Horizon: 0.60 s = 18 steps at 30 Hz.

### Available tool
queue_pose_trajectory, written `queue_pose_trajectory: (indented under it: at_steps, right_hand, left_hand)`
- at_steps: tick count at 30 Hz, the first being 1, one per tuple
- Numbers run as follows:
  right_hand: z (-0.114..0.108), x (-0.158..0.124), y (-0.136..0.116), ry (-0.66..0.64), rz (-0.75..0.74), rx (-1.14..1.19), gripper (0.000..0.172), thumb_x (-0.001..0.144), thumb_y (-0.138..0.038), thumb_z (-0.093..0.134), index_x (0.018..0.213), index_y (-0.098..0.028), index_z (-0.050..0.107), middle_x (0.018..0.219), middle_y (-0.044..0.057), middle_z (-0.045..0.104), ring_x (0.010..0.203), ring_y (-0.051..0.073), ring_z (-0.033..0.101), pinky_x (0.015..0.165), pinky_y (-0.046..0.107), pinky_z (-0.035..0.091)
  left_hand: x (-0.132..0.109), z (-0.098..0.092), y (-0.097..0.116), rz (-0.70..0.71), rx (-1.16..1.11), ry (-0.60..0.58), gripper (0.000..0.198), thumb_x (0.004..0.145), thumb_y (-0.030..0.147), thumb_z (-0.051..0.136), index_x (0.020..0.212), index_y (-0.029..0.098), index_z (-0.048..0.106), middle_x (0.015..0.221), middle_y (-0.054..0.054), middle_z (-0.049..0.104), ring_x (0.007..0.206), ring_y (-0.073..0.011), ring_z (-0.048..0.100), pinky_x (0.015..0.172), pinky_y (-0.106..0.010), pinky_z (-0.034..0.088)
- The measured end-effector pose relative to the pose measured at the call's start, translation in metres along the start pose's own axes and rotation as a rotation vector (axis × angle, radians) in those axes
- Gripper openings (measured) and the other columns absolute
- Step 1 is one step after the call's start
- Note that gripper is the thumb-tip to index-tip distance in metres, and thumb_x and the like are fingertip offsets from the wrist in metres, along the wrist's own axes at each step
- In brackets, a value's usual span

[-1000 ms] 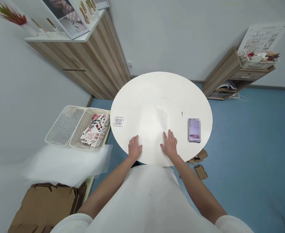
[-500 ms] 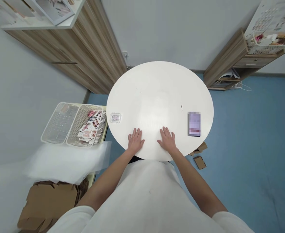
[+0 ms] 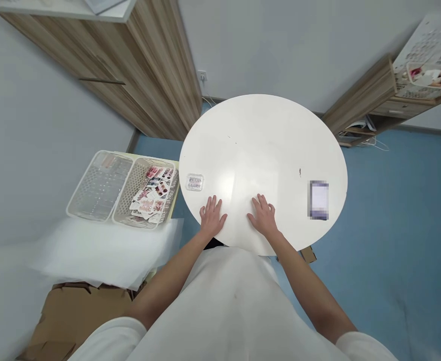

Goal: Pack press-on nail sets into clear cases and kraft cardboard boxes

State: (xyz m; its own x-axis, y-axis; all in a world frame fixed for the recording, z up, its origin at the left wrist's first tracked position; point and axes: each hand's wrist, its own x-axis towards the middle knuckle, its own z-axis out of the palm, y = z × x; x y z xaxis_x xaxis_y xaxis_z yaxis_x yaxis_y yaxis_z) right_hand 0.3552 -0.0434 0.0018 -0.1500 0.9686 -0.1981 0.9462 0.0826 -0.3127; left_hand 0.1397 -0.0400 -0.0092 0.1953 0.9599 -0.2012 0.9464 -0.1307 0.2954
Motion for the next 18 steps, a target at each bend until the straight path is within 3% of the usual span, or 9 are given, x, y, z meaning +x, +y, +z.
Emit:
queue_pose_trajectory:
  at_steps: [5,9,13,18]
  right_hand:
    - [0.009,0.045,-0.067,-0.132,-0.060,0.202,0.057,0.080,-0.037,0.043,0.132,-0.018,0.028,0.140,0.011,0.027,0.129,0.023,0.022,0.099,0.042,0.024]
    - [0.017,0.077,-0.117,-0.224,-0.023,0.479,0.064,0.076,-0.044,0.049,0.132,-0.020,0.029,0.139,0.008,0.029,0.127,0.021,0.027,0.101,0.038,0.027]
    - [0.026,0.098,-0.149,-0.272,0.060,0.722,0.070,0.072,-0.046,0.055,0.132,-0.022,0.030,0.141,0.007,0.025,0.128,0.022,0.026,0.100,0.039,0.031]
    - [0.033,0.105,-0.163,-0.302,0.141,0.946,0.075,0.069,-0.048,0.057,0.133,-0.023,0.027,0.144,0.007,0.016,0.128,0.022,0.025,0.097,0.038,0.035]
  left_hand:
    - [0.015,-0.023,-0.069,-0.218,-0.247,0.132,0.060,0.082,0.041,0.040,0.133,0.016,0.024,0.142,-0.014,0.019,0.130,-0.0279,0.017,0.100,-0.047,0.024]
    - [0.034,-0.040,-0.110,-0.236,-0.506,0.181,0.059,0.080,0.038,0.046,0.131,0.016,0.029,0.138,-0.013,0.028,0.126,-0.0244,0.028,0.101,-0.040,0.028]
    - [0.050,-0.050,-0.126,-0.267,-0.740,0.101,0.059,0.078,0.031,0.048,0.131,0.014,0.030,0.133,-0.014,0.037,0.115,-0.0234,0.043,0.091,-0.035,0.040]
    - [0.057,-0.050,-0.125,-0.345,-0.905,-0.017,0.053,0.077,0.026,0.047,0.128,0.014,0.038,0.124,-0.013,0.048,0.111,-0.0237,0.048,0.086,-0.033,0.043]
